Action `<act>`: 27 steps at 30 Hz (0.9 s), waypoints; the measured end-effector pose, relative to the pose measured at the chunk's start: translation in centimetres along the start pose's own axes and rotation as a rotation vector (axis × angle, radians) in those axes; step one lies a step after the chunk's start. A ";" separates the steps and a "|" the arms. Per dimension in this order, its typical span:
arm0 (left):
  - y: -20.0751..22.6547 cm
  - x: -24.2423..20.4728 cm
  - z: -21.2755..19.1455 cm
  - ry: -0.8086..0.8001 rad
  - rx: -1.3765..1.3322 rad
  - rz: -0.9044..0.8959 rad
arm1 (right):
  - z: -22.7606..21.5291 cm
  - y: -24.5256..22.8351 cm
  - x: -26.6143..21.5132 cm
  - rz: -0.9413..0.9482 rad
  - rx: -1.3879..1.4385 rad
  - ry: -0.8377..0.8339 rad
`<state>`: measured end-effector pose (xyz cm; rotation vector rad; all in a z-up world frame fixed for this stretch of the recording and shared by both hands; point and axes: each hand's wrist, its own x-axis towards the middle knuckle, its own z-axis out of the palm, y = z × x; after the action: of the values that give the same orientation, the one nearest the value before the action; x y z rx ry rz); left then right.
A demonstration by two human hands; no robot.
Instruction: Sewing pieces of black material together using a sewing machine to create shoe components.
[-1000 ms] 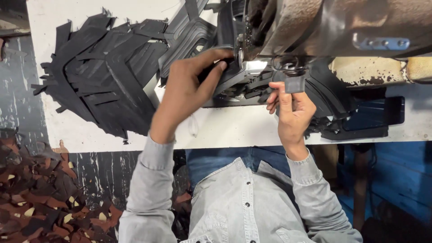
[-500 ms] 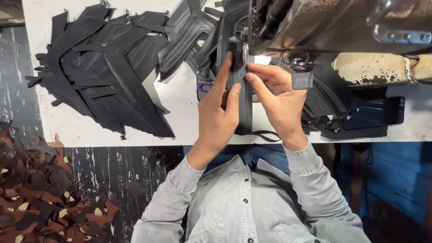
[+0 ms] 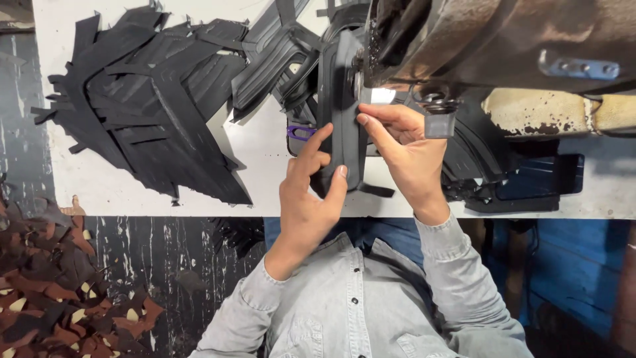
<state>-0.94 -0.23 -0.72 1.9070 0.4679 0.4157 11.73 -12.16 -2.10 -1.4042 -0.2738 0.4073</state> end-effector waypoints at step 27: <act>-0.7 11.2 0.1 -0.135 -0.229 0.098 | 0.1 -3.9 -0.4 -0.331 -0.602 -0.023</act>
<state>8.73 5.56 -0.61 1.7265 0.2280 0.3838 11.81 -12.68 1.82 -1.8992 -0.6769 0.0614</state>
